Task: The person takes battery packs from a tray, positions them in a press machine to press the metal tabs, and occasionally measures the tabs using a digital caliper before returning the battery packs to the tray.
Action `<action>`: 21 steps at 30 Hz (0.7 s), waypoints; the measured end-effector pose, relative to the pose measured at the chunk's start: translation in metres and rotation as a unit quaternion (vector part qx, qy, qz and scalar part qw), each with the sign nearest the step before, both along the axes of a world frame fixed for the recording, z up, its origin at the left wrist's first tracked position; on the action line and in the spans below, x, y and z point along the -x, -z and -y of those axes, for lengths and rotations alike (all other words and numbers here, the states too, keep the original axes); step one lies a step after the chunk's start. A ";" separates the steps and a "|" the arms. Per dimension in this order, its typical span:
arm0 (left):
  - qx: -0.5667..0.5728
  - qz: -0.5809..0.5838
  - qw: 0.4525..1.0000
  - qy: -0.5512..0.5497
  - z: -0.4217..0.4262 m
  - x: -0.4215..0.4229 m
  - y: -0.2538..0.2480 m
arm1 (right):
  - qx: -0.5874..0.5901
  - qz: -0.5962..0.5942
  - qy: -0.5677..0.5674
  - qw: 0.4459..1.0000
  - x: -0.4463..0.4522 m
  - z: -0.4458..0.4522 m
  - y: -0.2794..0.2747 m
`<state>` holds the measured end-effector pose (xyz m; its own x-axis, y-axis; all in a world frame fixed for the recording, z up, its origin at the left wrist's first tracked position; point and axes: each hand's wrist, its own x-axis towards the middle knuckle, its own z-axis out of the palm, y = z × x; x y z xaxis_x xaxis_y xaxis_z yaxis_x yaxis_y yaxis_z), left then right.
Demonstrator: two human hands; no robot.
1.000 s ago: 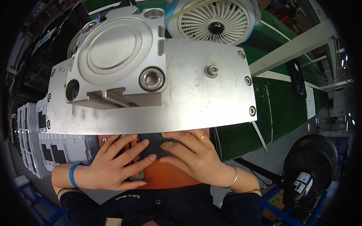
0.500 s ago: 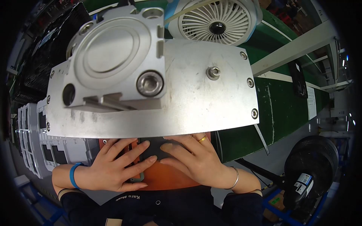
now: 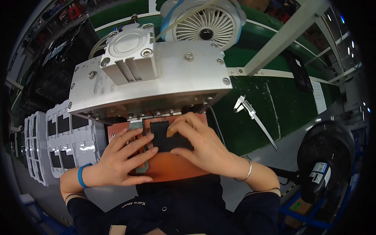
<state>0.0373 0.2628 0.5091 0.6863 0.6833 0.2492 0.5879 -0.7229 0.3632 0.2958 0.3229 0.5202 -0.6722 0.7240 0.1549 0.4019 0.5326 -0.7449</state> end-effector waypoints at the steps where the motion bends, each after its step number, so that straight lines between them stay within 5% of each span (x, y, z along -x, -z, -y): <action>1: 0.004 0.011 1.000 -0.003 -0.001 -0.001 -0.002 | 0.010 -0.003 0.017 1.000 -0.003 -0.002 -0.001; 2: -0.008 0.016 1.000 -0.003 -0.002 -0.002 -0.005 | 0.021 -0.006 0.034 0.999 -0.006 -0.004 -0.003; 3: -0.009 0.015 1.000 0.004 -0.001 -0.003 -0.008 | 0.196 -0.033 0.081 0.977 -0.009 -0.007 -0.008; 5: -0.020 0.009 1.000 -0.013 0.003 -0.004 -0.015 | 0.340 -0.108 0.052 0.933 -0.025 -0.023 0.003; 8: -0.023 0.015 1.000 -0.010 0.009 -0.005 -0.021 | 0.462 -0.097 0.102 0.875 -0.038 -0.029 -0.002; 21: 0.013 0.150 0.988 -0.036 0.010 -0.018 -0.022 | 0.513 -0.182 0.133 0.828 -0.056 -0.022 0.005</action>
<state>0.0554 0.2523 0.5314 0.5333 0.7371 0.4150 0.5009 -0.6705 0.5473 0.3519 0.3454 0.5157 -0.5121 0.7148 -0.4763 0.0536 -0.5268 -0.8483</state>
